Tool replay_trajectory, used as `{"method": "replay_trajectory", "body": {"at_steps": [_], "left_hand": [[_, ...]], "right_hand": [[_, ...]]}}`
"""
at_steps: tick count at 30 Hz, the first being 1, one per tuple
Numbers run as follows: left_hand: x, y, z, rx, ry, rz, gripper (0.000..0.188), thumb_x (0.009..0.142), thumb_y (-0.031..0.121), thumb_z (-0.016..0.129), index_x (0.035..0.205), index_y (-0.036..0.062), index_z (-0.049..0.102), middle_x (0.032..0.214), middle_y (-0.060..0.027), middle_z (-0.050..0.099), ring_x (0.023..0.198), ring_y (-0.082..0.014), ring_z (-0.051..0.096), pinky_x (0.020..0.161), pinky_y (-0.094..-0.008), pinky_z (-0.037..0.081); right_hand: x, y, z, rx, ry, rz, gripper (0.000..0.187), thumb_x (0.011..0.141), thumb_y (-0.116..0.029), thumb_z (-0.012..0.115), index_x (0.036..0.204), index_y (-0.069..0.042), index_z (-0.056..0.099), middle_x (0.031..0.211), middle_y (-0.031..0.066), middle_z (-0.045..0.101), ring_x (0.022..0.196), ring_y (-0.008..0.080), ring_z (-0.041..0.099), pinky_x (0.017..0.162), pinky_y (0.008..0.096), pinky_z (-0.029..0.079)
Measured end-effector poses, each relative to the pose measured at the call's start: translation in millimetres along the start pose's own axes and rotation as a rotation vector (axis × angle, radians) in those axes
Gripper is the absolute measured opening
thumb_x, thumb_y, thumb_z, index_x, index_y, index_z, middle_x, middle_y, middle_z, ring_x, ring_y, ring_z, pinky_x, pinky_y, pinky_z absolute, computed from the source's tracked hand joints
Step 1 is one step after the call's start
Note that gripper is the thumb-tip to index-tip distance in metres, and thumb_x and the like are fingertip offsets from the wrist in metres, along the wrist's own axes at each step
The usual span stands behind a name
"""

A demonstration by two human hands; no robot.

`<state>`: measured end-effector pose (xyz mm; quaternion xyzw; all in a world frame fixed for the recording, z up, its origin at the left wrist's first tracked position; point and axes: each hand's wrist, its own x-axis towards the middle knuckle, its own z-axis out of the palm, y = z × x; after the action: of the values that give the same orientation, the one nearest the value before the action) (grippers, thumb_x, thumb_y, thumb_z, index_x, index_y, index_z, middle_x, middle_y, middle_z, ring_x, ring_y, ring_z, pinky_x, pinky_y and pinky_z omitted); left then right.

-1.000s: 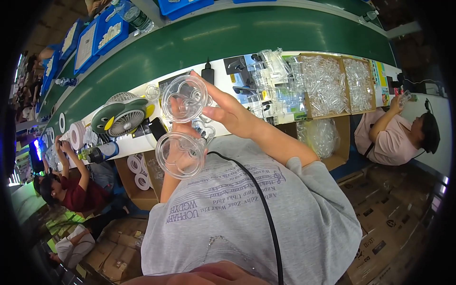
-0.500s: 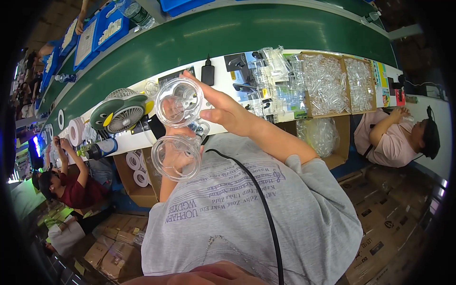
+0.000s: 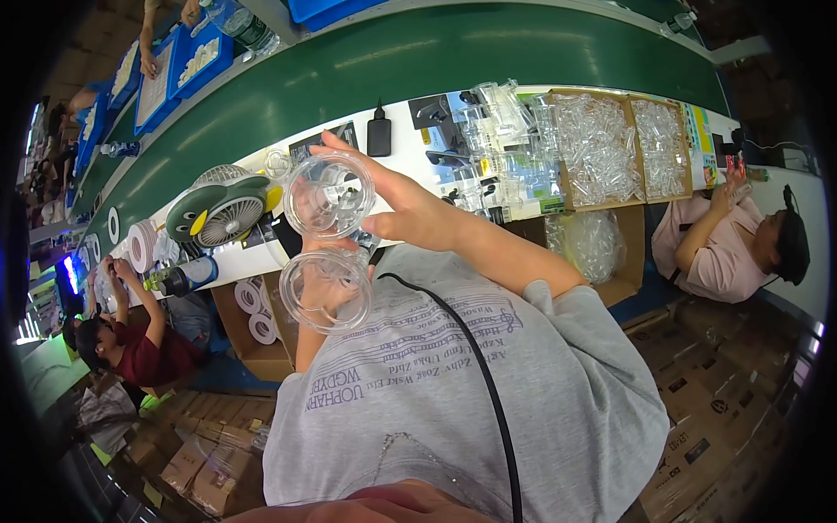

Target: Sorting and inspecting plastic cups and lids at a factory workstation.

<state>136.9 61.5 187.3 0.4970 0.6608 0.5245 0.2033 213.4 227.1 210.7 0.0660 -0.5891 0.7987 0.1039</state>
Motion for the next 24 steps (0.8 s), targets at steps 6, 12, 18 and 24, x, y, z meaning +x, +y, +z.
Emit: {"method": "replay_trajectory", "body": {"at_steps": [6,12,18,24], "left_hand": [[-5.1,1.0,0.9,-0.070,-0.034,-0.061,0.036,0.061,0.042,0.067,0.070,0.0083,0.056,0.104,-0.0191,0.052,0.107,-0.0411,0.041,0.098,-0.0493,0.021],[-2.7,-5.5,-4.6,-0.051,-0.096,-0.007,0.035,0.060,0.036,0.071,0.078,0.0100,0.055,0.118,-0.0264,0.040,0.116,-0.0422,0.034,0.099,-0.0465,0.023],[2.0,-7.2,-1.3,-0.164,-0.087,0.073,0.036,0.062,0.037,0.070,0.081,0.0096,0.056,0.136,-0.0315,0.015,0.126,-0.0422,0.023,0.102,-0.0440,0.020],[0.3,-7.1,-1.6,-0.181,-0.093,0.043,0.036,0.064,0.037,0.069,0.081,0.0083,0.057,0.137,-0.0345,0.008,0.129,-0.0421,0.017,0.103,-0.0427,0.018]], "right_hand": [[0.6,3.0,-1.2,0.014,0.022,-0.008,0.094,0.071,-0.045,0.060,0.139,-0.003,0.008,0.141,0.0119,0.021,0.131,0.0229,0.020,0.106,0.0350,0.016],[2.7,1.6,-3.0,0.035,0.035,-0.007,0.096,0.070,-0.043,0.063,0.139,-0.004,0.009,0.139,0.0106,0.024,0.129,0.0225,0.025,0.105,0.0345,0.019],[3.5,1.6,-5.2,0.024,0.033,0.009,0.095,0.067,-0.039,0.066,0.139,-0.007,0.011,0.139,0.0089,0.026,0.128,0.0213,0.026,0.104,0.0338,0.021],[4.5,3.3,-2.9,0.064,0.040,0.013,0.093,0.065,-0.033,0.067,0.139,-0.009,0.014,0.138,0.0073,0.027,0.127,0.0202,0.027,0.105,0.0338,0.020]]}}
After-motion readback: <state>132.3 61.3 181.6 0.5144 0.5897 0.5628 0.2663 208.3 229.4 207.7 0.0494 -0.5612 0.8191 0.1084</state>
